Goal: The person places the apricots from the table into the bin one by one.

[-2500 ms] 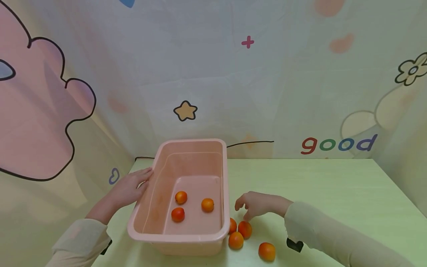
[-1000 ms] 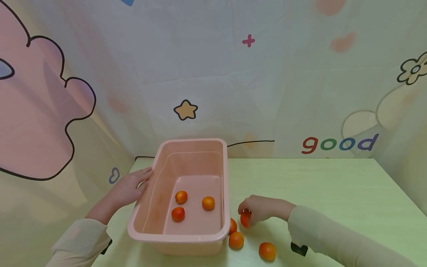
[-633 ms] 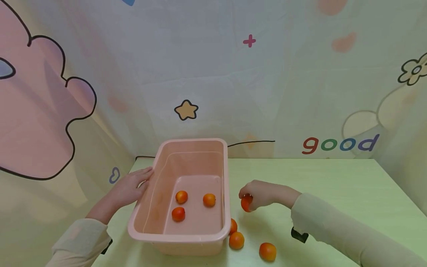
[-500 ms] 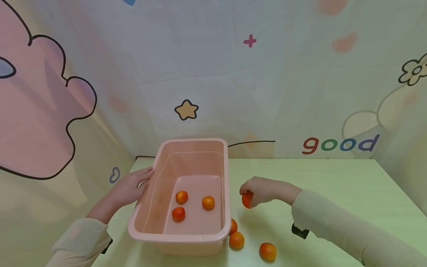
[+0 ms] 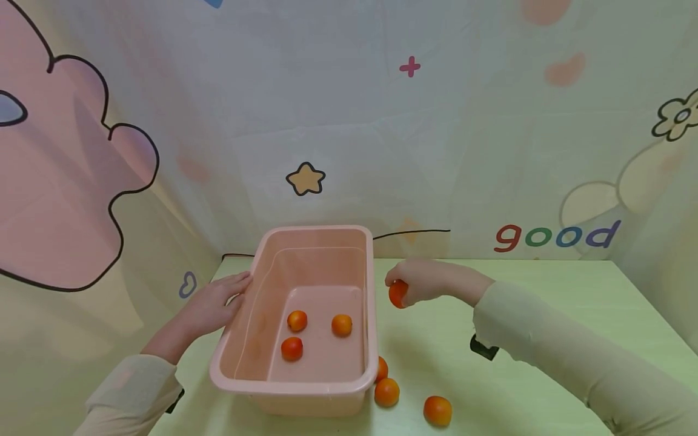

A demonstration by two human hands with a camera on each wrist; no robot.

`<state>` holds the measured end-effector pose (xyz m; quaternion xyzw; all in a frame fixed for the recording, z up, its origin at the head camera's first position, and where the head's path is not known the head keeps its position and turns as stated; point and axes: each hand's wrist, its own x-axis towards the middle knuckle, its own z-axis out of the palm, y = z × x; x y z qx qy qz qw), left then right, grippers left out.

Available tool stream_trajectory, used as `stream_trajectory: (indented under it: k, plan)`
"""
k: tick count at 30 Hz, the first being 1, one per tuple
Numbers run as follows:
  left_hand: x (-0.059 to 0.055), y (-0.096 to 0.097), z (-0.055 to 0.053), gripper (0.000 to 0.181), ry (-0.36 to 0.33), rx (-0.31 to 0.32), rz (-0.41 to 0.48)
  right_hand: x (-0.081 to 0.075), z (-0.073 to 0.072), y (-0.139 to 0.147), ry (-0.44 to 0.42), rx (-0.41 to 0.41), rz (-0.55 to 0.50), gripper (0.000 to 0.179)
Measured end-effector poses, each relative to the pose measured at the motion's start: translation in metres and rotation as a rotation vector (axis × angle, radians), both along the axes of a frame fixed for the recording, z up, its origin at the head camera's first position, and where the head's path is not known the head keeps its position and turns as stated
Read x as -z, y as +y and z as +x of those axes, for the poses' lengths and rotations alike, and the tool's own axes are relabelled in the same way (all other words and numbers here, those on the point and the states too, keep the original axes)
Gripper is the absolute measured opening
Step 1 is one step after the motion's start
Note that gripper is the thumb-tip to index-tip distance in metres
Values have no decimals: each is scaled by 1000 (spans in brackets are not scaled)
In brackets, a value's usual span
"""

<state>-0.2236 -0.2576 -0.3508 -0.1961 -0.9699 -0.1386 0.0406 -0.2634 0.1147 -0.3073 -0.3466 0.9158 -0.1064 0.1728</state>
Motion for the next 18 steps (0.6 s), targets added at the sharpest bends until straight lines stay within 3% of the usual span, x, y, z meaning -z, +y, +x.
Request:
stream_trajectory:
  k: [12, 18]
  plan:
    - [0, 0, -1, 43, 8, 1, -12, -22, -10, -17, 30, -62, -79, 12]
    - [1, -1, -2, 43, 11, 4, -11, -28, -12, -37, 49, -36, -25, 12]
